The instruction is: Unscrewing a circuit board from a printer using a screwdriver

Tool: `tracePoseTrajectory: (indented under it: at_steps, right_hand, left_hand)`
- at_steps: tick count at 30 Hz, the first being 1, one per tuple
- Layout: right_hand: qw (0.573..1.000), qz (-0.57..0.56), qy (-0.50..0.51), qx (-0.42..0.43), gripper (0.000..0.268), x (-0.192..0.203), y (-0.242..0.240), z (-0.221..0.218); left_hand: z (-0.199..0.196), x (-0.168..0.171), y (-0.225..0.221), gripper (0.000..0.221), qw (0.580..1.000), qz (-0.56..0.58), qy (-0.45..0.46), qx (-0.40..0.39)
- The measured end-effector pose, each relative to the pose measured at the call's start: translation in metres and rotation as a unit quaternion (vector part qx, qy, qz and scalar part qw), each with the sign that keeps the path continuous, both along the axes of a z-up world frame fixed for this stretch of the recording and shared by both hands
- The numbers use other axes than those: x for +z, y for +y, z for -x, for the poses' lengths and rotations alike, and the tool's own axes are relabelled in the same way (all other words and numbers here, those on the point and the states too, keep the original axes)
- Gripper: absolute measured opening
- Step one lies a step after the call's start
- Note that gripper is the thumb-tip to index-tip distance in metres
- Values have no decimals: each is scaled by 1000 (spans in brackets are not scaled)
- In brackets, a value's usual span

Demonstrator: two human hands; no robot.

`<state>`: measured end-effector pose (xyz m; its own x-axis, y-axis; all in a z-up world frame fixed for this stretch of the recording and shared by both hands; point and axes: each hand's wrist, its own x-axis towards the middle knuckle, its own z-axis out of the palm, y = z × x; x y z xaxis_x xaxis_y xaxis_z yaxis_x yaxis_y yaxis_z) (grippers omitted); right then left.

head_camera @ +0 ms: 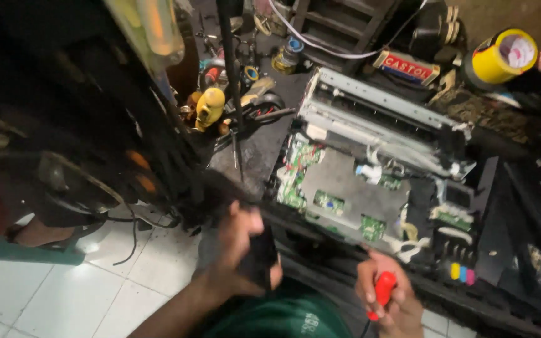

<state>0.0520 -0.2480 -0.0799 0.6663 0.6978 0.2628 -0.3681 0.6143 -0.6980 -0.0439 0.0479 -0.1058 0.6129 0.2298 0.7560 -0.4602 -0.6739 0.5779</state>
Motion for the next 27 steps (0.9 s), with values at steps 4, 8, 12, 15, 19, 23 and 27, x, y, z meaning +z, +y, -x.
tracePoseTrajectory:
  at_steps: [4,8,12,15,19,23,27]
  right_hand:
    - [1000,19,-3,23,59,10,3,-1]
    - [996,85,7,-15,51,-9,-11,-3]
    - [964,264,-5,-41,90,24,-2,3]
    - [966,256,-30,1,89,10,-15,6]
    - [977,212,3,24,93,-19,-32,11]
    - [963,271,-6,-9,100,-61,-57,15]
    - [932,355,7,-67,84,-73,-62,21]
  left_hand:
    - [-4,84,8,40,975,-65,-166,-131]
    - [-48,130,8,60,990,-116,-57,-58]
    - [-111,145,11,100,984,-155,-84,-40]
    - [-142,171,22,100,975,-191,-104,46]
    - [-202,165,22,83,988,-98,-116,18]
    - [-228,150,38,73,997,-38,5,65]
    - [-224,132,49,67,995,-15,47,89]
